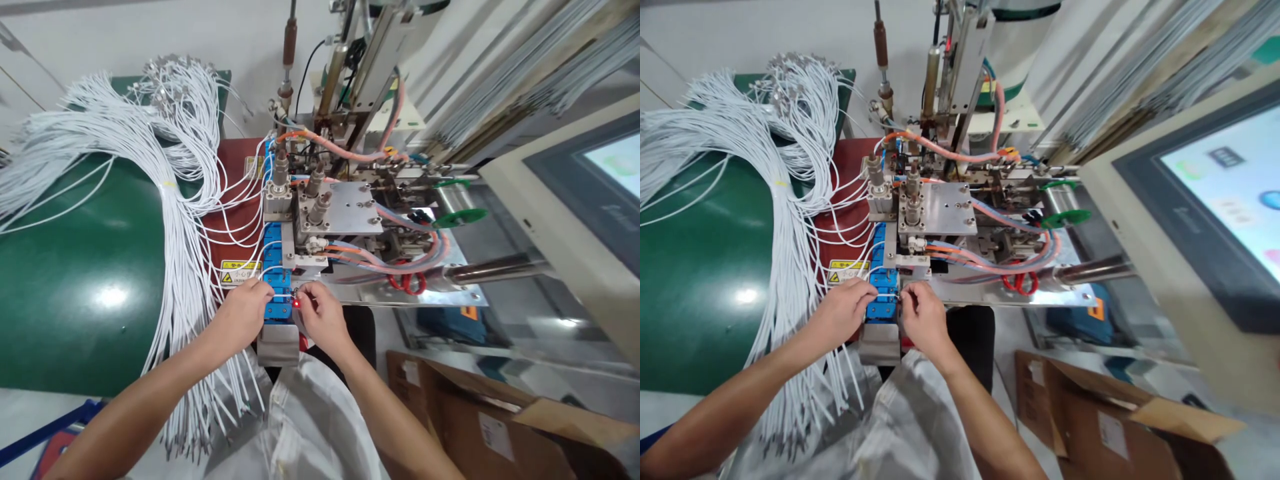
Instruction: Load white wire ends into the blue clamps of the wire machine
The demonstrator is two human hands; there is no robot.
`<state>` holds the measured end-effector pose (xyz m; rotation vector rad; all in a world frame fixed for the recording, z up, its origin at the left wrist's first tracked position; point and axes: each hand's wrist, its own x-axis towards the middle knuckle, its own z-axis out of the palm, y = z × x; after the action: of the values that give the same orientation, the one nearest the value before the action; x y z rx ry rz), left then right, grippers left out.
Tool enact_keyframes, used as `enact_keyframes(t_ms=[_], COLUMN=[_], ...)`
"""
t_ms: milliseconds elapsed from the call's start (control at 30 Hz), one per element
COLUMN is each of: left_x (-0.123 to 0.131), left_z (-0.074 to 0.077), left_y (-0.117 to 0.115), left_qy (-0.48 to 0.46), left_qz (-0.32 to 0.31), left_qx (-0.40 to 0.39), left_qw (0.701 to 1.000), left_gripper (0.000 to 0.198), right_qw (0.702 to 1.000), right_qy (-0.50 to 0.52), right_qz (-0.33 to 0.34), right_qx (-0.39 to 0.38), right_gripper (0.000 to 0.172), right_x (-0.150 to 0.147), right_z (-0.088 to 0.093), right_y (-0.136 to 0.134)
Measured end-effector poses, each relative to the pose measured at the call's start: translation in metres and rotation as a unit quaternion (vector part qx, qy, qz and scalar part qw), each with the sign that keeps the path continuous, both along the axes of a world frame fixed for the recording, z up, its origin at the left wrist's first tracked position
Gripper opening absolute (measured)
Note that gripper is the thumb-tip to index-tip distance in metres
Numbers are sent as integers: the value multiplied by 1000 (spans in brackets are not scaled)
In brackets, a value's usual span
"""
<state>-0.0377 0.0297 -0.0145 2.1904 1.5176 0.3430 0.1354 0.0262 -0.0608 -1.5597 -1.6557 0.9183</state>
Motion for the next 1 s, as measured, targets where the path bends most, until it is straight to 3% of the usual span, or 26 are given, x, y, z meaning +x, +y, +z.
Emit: enact_keyframes(t_ms=[200,433,600,867,1000], left_x=[-1,-1,0,0,0], left_z=[-4,-3,-5,-3,-5], left_y=[-1,-1,-2,-2,-3], left_qy=[-1,6,14,6,4], left_qz=[-12,-16,-19,-19,-18], left_qx=[19,15,26,18,18], left_qw=[1000,1000,999,1000,1000], left_gripper=[19,20,20,20,21], right_qw=[999,995,993,999,997], right_qy=[38,68,28,-12,-45], right_qz=[0,11,21,34,56], right_qx=[18,79,108,14,35], right_gripper=[21,9,9,13,22], right_x=[4,4,2,4,6], right_z=[-3,-1,-3,3,7], right_y=[-2,-7,-6,-1,4])
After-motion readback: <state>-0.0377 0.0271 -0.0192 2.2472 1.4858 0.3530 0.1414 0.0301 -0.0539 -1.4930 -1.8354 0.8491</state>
